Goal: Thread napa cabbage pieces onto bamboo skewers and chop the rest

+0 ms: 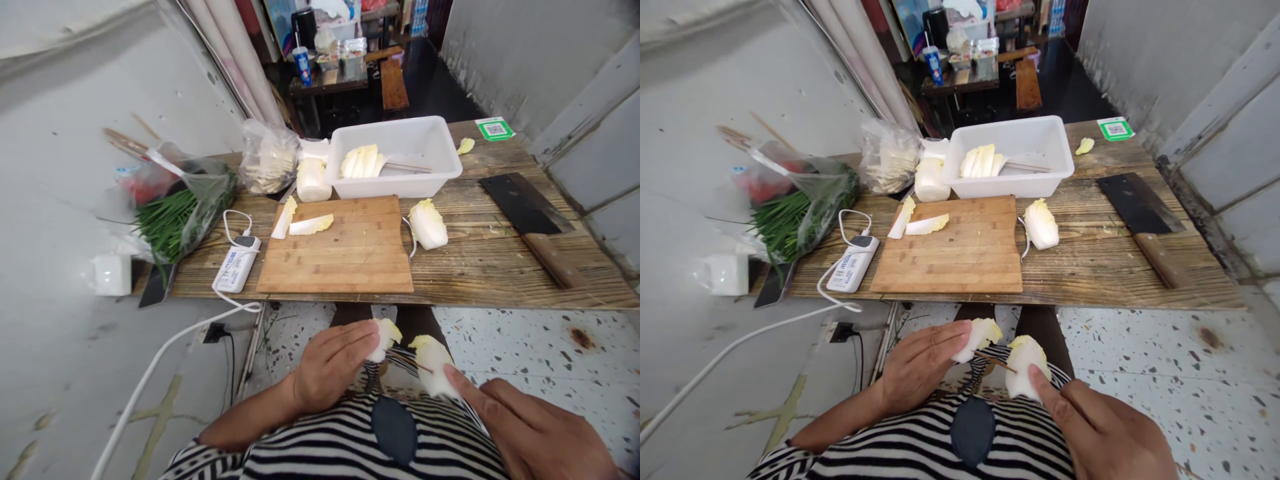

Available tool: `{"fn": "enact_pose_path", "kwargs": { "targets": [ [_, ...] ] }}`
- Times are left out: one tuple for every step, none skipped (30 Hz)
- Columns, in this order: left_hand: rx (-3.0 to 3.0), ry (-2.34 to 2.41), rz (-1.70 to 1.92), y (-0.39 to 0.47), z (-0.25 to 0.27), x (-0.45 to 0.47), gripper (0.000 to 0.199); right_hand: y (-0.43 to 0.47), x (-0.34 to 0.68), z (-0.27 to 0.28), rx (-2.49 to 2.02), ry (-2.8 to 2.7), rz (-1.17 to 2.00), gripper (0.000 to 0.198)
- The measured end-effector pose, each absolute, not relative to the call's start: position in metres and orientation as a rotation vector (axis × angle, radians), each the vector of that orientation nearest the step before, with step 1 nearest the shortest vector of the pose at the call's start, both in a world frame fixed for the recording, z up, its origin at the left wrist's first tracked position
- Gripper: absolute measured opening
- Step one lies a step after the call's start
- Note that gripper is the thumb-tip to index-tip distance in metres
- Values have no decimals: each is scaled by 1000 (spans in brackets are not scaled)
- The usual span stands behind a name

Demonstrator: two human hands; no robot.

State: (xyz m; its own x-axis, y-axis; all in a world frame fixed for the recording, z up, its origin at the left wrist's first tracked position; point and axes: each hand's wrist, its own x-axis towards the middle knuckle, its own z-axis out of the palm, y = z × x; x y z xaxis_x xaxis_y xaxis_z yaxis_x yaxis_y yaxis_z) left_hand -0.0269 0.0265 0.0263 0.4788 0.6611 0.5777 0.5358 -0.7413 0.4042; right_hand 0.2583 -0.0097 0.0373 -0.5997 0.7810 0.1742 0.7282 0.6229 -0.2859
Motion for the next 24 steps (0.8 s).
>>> {"fn": "enact_pose_path", "kwargs": {
  "targets": [
    [2564, 1042, 1098, 26, 25, -27, 27, -10, 258, 38, -1222, -2567, 266, 45],
    [2571, 1038, 1088, 25, 24, -27, 27, -10, 258, 38, -1222, -2565, 261, 45],
    [2573, 1035, 1082, 25, 23, -28, 27, -11, 257, 39, -1216, -2560, 252, 44],
    [2574, 1027, 1080, 24, 23, -28, 27, -11, 257, 39, -1217, -2557, 249, 44],
    [2576, 1017, 1082, 24, 22, -28, 27, -11, 256, 39, -1224, -2554, 250, 44],
    [2580, 1006, 1081, 24, 22, -28, 27, -12, 256, 40, -1237, -2550, 257, 44],
    [2587, 996, 1074, 24, 22, -28, 26, -12, 255, 40, -1248, -2543, 269, 43],
    [2593, 987, 1067, 23, 22, -28, 26, -13, 254, 40, -1243, -2527, 281, 43],
    [2596, 979, 1062, 23, 23, -28, 26, -13, 254, 39, -1239, -2511, 297, 43],
    [2597, 968, 1057, 23, 24, -27, 26, -14, 253, 39, -1238, -2497, 315, 44],
    [2596, 955, 1056, 23, 26, -27, 26, -14, 253, 39, -1238, -2490, 333, 44],
    [2597, 940, 1053, 24, 27, -27, 25, -15, 253, 39, -1239, -2491, 344, 45],
    [2599, 925, 1051, 24, 28, -26, 25, -15, 253, 39, -1238, -2496, 347, 46],
    [2603, 913, 1045, 24, 30, -26, 25, -16, 253, 39, -1237, -2504, 344, 47],
    [2608, 906, 1040, 24, 30, -25, 24, -16, 253, 39, -1235, -2509, 340, 48],
    [2613, 899, 1040, 24, 31, -25, 24, -17, 253, 40, -1231, -2512, 338, 49],
    [2616, 896, 1039, 24, 31, -25, 24, -18, 253, 40, -1224, -2515, 343, 49],
    [2618, 892, 1039, 24, 31, -24, 24, -18, 253, 40, -1219, -2515, 352, 49],
    [2621, 888, 1040, 24, 31, -24, 24, -18, 252, 40, -1212, -2515, 361, 50],
    [2622, 885, 1038, 24, 32, -24, 24, -19, 252, 40, -1208, -2514, 369, 50],
    [2623, 885, 1034, 24, 32, -24, 24, -19, 251, 40, -1206, -2511, 379, 50],
    [2624, 884, 1025, 24, 32, -24, 24, -19, 251, 40, -1206, -2506, 387, 50],
    [2625, 882, 1019, 23, 32, -24, 23, -19, 250, 39, -1201, -2500, 393, 50],
    [2627, 882, 1016, 23, 32, -23, 23, -19, 250, 38, -1187, -2498, 394, 50]
  ]
}}
